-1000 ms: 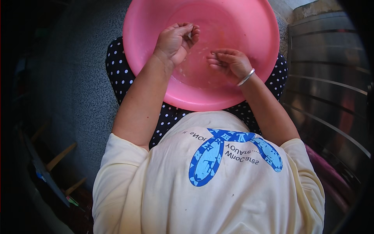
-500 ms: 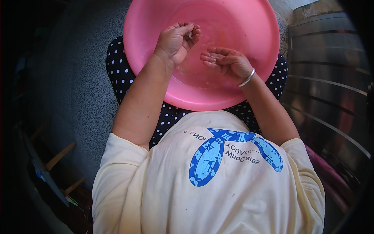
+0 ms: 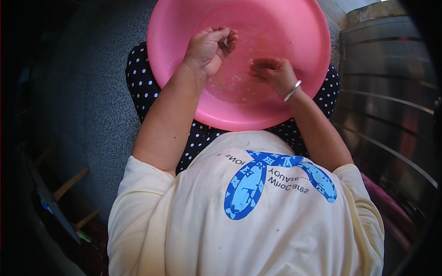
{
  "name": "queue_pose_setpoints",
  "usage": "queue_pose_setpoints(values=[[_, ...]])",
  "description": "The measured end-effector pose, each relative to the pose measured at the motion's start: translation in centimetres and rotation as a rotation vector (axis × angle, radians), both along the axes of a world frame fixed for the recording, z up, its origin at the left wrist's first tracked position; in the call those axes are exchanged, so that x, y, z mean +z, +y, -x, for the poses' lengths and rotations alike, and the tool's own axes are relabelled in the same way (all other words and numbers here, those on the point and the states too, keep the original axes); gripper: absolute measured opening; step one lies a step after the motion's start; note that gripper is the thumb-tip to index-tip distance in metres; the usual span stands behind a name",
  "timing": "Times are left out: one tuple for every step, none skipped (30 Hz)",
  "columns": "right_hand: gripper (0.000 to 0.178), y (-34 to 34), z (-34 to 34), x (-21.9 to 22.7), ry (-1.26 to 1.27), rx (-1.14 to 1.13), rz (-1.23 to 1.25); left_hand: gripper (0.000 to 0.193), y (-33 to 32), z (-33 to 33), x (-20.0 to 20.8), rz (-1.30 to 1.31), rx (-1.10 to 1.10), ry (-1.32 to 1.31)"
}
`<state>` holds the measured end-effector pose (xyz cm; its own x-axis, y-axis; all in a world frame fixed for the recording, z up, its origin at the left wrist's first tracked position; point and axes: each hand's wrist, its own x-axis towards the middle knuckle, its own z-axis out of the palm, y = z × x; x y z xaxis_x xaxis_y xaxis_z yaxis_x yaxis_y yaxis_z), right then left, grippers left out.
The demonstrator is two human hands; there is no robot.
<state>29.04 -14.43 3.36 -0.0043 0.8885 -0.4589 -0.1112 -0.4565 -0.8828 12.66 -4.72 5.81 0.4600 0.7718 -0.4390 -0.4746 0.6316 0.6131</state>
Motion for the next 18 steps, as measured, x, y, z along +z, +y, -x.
queue_pose_setpoints(values=[[0.031, 0.2, -0.1, 0.4, 0.001, 0.005, 0.0, 0.005, 0.0, 0.1, 0.0, 0.003, 0.011, 0.007], [0.032, 0.7, -0.3, 1.3, -0.513, 0.189, -0.057, 0.005, -0.1, 0.2, -0.1, 0.004, 0.016, 0.008], [0.032, 1.0, -0.5, 1.7, -1.028, 0.374, -0.117, 0.005, -0.1, 0.4, -0.2, -0.005, 0.025, 0.023], [0.032, 1.0, -0.9, 1.4, -1.032, 0.37, -0.116, 0.005, -0.1, 0.3, -0.1, -0.015, 0.025, 0.032], [0.03, 0.9, -1.3, 0.7, -1.187, 0.326, -0.176, 0.005, -0.1, 0.3, -0.1, -0.016, 0.022, 0.029], [0.028, 0.9, -1.6, -0.1, -1.341, 0.281, -0.238, 0.005, -0.1, 0.3, -0.1, -0.015, 0.038, 0.04], [0.028, 1.2, -1.9, -1.0, -1.343, 0.279, -0.237, 0.005, 0.0, 0.3, 0.0, -0.014, 0.054, 0.052], [0.025, 1.5, -2.2, -1.7, -1.349, 0.4, -0.164, 0.005, 0.0, 0.2, 0.1, -0.015, 0.05, 0.048], [0.021, 1.6, -2.6, -2.3, -1.349, 0.52, -0.09, 0.005, 0.0, 0.1, 0.2, -0.015, 0.049, 0.042], [0.021, 1.8, -2.3, -1.9, -1.348, 0.524, -0.092, 0.004, 0.0, 0.2, 0.1, -0.013, 0.057, 0.041], [0.023, 1.9, -2.1, -1.5, -1.12, 0.491, -0.145, 0.004, 0.0, 0.3, 0.1, -0.012, 0.059, 0.041], [0.026, 2.0, -1.9, -1.0, -0.891, 0.454, -0.193, 0.005, 0.0, 0.3, 0.1, -0.016, 0.053, 0.027], [0.026, 2.1, -1.6, 0.1, -0.889, 0.459, -0.194, 0.005, 0.0, 0.4, 0.0, -0.02, 0.049, 0.013], [0.027, 2.2, -1.3, 1.4, -0.697, 0.324, -0.062, 0.005, 0.0, 0.5, -0.1, -0.017, 0.054, 0.014], [0.029, 2.3, -1.0, 2.0, -0.504, 0.189, 0.069, 0.005, 0.0, 0.7, -0.3, -0.017, 0.056, 0.011], [0.029, 2.4, -1.2, 1.7, -0.506, 0.188, 0.07, 0.005, 0.0, 0.5, -0.3, -0.02, 0.051, 0.006], [0.026, 2.5, -1.5, 0.9, -0.815, 0.271, -0.098, 0.005, 0.0, 0.5, -0.2, -0.02, 0.05, 0.004], [0.023, 2.4, -1.7, 0.2, -1.121, 0.354, -0.273, 0.005, 0.1, 0.5, -0.2, -0.016, 0.054, 0.005]])
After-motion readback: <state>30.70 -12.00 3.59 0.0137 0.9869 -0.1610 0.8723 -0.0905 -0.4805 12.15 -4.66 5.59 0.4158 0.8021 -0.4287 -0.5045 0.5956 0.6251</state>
